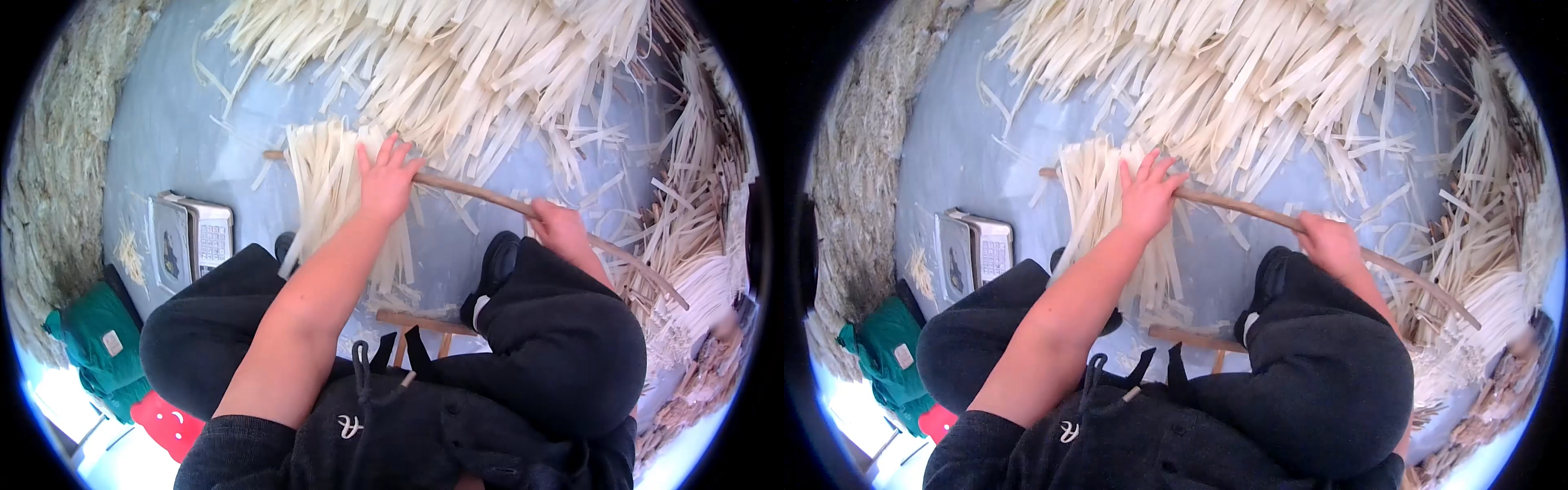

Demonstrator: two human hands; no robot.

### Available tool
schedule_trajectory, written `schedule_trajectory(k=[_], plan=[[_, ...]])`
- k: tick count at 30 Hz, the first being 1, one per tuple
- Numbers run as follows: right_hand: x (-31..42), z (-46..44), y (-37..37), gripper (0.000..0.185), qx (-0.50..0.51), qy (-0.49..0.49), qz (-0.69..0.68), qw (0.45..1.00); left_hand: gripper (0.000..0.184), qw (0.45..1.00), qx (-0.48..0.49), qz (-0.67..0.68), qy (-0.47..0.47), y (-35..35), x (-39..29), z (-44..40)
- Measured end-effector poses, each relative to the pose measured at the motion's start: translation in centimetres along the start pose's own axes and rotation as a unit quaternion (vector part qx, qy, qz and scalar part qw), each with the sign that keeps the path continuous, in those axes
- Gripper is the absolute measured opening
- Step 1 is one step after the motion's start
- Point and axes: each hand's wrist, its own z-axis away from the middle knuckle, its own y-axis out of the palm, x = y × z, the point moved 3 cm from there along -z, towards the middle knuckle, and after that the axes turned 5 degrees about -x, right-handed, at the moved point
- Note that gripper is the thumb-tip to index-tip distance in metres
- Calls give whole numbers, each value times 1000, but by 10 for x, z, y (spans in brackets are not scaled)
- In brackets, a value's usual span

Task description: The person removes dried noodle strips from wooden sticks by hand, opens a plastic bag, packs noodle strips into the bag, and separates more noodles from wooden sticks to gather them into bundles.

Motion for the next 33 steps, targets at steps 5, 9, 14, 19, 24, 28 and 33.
schedule_trajectory(k=[5,9,14,19,24,28,33], plan=[[-92,71,-4,16,-59,48,129,989,37,998,47,-31,0,11,11,-8],[-144,147,-45,17,-100,87,216,967,38,998,69,-13,-7,19,21,-7],[-184,224,-95,20,-126,187,313,923,41,986,160,-26,-48,22,19,-10],[-220,323,-143,24,-191,263,335,884,46,990,126,-49,-47,10,20,-11],[-199,360,-166,32,-223,273,369,860,54,983,107,115,98,-21,-41,-10],[-170,371,-179,32,-325,242,367,837,25,959,40,208,185,-50,-82,-13],[-152,415,-202,31,-483,233,349,769,22,961,26,224,157,-127,-121,-8]])
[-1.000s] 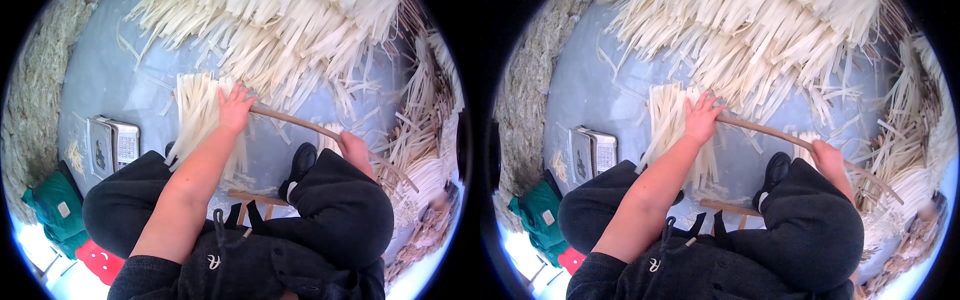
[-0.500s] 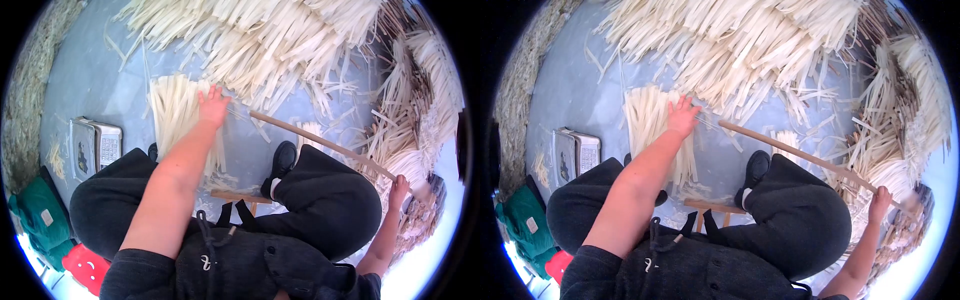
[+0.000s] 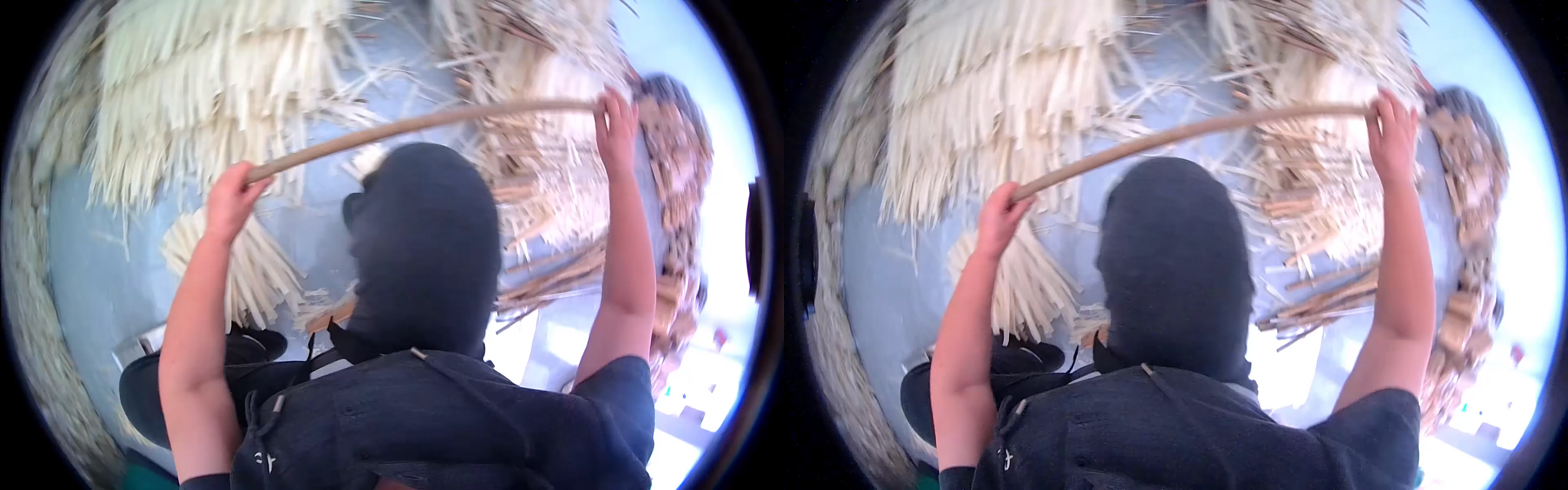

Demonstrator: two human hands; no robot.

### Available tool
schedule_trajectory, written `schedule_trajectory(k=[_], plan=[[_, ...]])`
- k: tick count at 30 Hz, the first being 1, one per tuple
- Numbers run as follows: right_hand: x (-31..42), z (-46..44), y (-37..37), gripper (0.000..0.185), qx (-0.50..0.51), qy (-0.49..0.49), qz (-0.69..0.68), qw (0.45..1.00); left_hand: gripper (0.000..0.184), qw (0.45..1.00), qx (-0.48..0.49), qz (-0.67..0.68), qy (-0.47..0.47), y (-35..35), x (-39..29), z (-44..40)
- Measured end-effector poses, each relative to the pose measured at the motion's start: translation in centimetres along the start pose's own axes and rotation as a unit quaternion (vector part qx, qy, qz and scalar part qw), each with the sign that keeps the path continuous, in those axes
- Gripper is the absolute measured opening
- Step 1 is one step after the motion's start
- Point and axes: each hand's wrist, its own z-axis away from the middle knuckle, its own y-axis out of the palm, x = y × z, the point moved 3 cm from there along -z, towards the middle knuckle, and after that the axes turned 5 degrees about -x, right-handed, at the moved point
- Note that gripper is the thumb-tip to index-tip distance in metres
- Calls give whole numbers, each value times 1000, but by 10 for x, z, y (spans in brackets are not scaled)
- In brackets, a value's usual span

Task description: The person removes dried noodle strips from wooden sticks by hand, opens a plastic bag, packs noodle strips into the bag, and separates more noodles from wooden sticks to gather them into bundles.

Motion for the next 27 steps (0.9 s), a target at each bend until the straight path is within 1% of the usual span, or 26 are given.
schedule_trajectory(k=[1,2,3,4,5,7,8,9,10,11,12,13,15,16,18,19,21,22,24,25,27], plan=[[-7,-4,-15,30,-48,6,11,999,25,999,-9,-4,44,-9,-13,-4],[-12,-10,-37,27,-116,6,13,993,24,997,-27,-10,72,-17,-35,-6],[-16,-16,-59,26,-186,2,14,982,21,996,-22,4,82,-29,-64,-5],[-21,-21,-77,26,-187,13,27,982,20,993,-25,15,112,-37,-90,-7],[-31,-23,-98,24,-270,130,-10,954,19,989,-27,25,140,-45,-115,-8],[-42,-5,-123,24,-355,248,-36,901,17,986,-18,36,161,-52,-176,-4],[-56,8,-124,25,-366,354,-349,787,16,984,-15,46,169,-52,-209,1],[-55,14,-119,27,-337,409,-622,576,17,984,14,69,162,-48,-240,8],[10,15,-141,28,-302,398,-683,532,19,983,44,90,155,-39,-272,18],[49,27,-147,33,-255,361,-776,450,21,979,60,87,177,-30,-305,30],[89,39,-153,38,-198,334,-852,351,24,973,78,84,199,-18,-334,45],[129,53,-160,45,-135,320,-902,255,29,964,144,132,178,-2,-356,58],[168,87,-165,60,-133,317,-916,206,33,935,247,188,172,39,-385,83],[174,110,-163,60,-143,319,-913,211,35,916,297,210,167,66,-394,94],[174,154,-152,53,-273,382,-866,172,42,889,360,235,159,118,-409,115],[163,165,-153,53,-282,383,-862,172,45,883,375,236,153,141,-413,124],[130,196,-156,37,-341,498,-755,254,46,877,393,229,154,178,-416,143],[124,209,-154,37,-347,498,-753,254,47,878,405,191,168,197,-417,151],[113,247,-140,24,-324,616,-653,299,48,875,419,155,184,226,-413,168],[104,266,-129,24,-324,617,-650,302,46,864,446,155,176,238,-408,181],[85,318,-93,24,-349,700,-548,295,45,851,474,154,167,245,-404,186]])
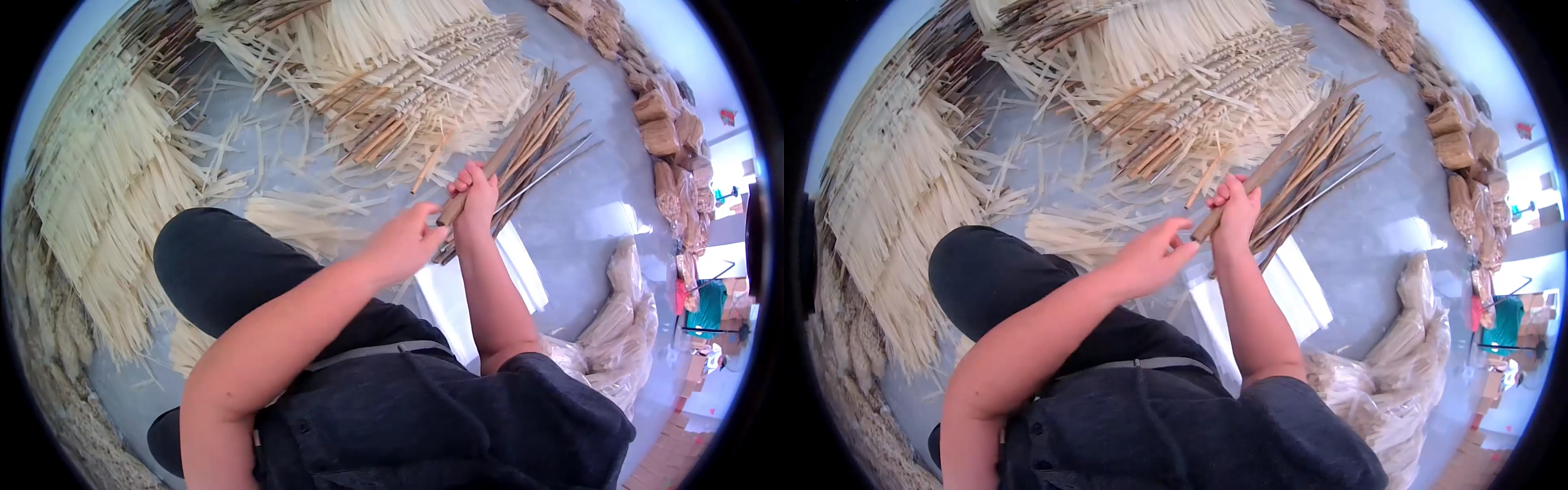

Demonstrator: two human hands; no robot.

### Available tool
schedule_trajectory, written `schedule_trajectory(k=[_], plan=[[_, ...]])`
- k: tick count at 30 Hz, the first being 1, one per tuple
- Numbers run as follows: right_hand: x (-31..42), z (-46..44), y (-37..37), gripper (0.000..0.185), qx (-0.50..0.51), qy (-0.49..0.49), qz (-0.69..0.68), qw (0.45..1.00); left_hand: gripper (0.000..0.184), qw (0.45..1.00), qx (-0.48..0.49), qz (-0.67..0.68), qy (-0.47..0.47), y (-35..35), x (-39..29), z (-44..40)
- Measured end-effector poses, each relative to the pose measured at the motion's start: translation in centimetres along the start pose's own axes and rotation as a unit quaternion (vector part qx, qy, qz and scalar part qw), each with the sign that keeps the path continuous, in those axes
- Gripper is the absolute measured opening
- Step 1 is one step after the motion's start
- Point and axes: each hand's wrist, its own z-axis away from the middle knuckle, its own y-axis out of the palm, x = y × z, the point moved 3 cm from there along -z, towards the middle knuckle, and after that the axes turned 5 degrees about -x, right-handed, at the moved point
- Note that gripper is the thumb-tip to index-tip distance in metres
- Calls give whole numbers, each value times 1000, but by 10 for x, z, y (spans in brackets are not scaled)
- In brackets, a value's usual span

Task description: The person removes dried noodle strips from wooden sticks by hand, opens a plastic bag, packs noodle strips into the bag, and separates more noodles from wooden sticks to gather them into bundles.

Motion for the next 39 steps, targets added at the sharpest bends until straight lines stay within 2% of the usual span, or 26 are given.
schedule_trajectory(k=[1,3,4,6,7,9,10,12,13,15,16,18,19,20,21,23,24,25,26,27,28,30,31,35,37,39], plan=[[-13,-23,-23,24,-4,0,0,1000,41,1000,-2,-14,-1,-12,5,3],[-44,-64,-79,18,-88,-11,149,985,35,999,-26,-31,8,-45,12,6],[-58,-78,-102,18,-89,-6,150,985,33,999,-44,-21,-10,-70,8,5],[-79,-99,-153,23,-133,-18,319,938,29,995,-74,13,-71,-121,1,5],[-93,-114,-180,23,-132,-13,322,937,29,992,-113,11,-55,-146,5,5],[-112,-135,-223,45,-191,-20,484,854,28,983,-178,31,-41,-191,12,7],[-108,-129,-218,45,-190,-16,487,852,27,977,-203,54,-44,-208,12,11],[-92,-116,-200,68,-177,-5,562,808,26,965,-240,83,-69,-230,13,19],[-98,-123,-210,68,-175,-2,566,806,25,950,-278,113,-90,-240,20,24],[-114,-142,-244,81,-165,-64,698,694,24,946,-275,102,-138,-260,52,30],[-110,-138,-237,81,-161,-59,703,691,24,942,-270,90,-179,-264,66,33],[-79,-118,-190,70,-157,-63,790,589,25,941,-268,91,-186,-261,65,35],[-77,-106,-187,70,-156,-59,792,587,25,943,-279,110,-144,-254,51,33],[-77,-92,-177,59,-50,-157,815,556,26,943,-290,128,-100,-252,42,33],[-80,-74,-168,51,57,-253,818,513,26,943,-290,127,-102,-253,43,33],[-107,-28,-173,46,180,43,851,492,27,949,-274,109,-109,-252,45,31],[-136,-10,-206,55,251,24,865,433,27,949,-273,109,-112,-250,44,30],[-148,14,-222,63,275,93,881,373,27,949,-275,113,-107,-249,41,28],[-155,29,-236,77,254,167,887,348,27,948,-278,118,-102,-247,37,27],[-160,44,-246,85,179,148,901,366,27,948,-278,116,-105,-243,35,25],[-162,49,-242,85,182,151,900,366,27,951,-274,102,-100,-238,31,24],[-160,58,-236,88,116,159,886,420,27,955,-268,83,-99,-232,28,22],[-164,59,-238,85,122,137,884,430,26,958,-259,75,-95,-228,29,20],[-164,54,-236,87,119,156,884,423,26,967,-237,49,-83,-224,28,14],[-159,56,-233,80,140,153,890,405,25,965,-242,51,-85,-224,25,14],[-178,44,-262,74,129,139,891,411,25,964,-246,51,-86,-224,26,15]])
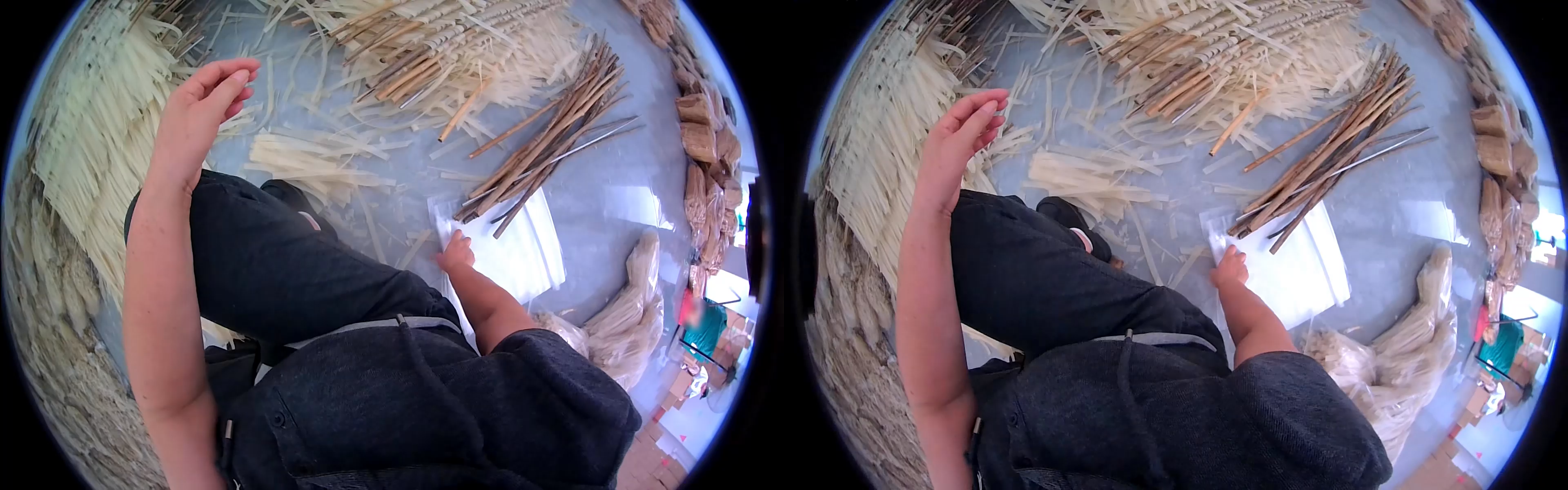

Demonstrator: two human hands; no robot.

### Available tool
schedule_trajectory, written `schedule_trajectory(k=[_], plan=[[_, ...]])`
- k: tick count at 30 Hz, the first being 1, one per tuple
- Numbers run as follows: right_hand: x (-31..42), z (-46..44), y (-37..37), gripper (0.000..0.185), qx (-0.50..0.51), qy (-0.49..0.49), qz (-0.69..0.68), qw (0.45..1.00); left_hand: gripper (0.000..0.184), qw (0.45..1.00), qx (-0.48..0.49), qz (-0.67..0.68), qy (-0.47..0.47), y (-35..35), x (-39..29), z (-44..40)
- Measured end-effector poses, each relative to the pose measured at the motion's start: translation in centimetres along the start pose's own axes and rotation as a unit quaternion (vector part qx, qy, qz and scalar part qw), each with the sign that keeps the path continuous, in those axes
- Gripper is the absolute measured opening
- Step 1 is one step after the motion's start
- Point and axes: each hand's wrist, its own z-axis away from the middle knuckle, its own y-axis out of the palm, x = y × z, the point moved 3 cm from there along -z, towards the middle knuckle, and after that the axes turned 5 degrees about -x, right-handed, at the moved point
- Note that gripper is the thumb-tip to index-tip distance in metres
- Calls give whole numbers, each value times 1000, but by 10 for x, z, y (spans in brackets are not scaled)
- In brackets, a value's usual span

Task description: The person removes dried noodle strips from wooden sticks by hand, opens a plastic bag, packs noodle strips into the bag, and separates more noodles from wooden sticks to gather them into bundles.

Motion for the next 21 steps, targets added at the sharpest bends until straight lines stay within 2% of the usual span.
schedule_trajectory(k=[2,4,5,7,8,9,10,11,13,15,17,18,21], plan=[[-8,-12,3,67,-18,5,-8,1000,25,1000,8,-4,8,-1,2,0],[-8,-18,-1,50,34,-29,-13,999,25,1000,15,-5,11,-2,4,0],[-10,-14,-9,50,29,-26,-14,999,25,1000,19,-4,18,-1,3,-1],[-7,4,-23,39,103,-214,68,969,25,1000,17,-4,26,-2,-1,0],[-6,5,-16,40,174,-283,96,938,25,999,13,-8,29,-3,-2,1],[-2,7,-9,42,245,-349,125,896,25,999,10,-3,30,-3,-4,1],[9,21,-19,33,318,-421,173,831,25,999,15,4,35,-3,-5,2],[20,32,-47,33,318,-420,178,831,24,999,19,10,41,-2,-6,3],[51,55,-133,27,360,-295,-100,879,24,998,20,21,47,-2,-4,1],[71,68,-230,23,256,-315,-181,896,24,998,19,31,57,-2,-3,0],[64,48,-293,30,228,-289,-351,861,24,997,28,41,58,-3,-2,-2],[65,56,-333,25,176,-270,-423,847,24,997,24,44,63,-4,1,-4],[21,7,-429,33,-19,-257,-405,877,24,996,12,65,62,-12,4,-5]])
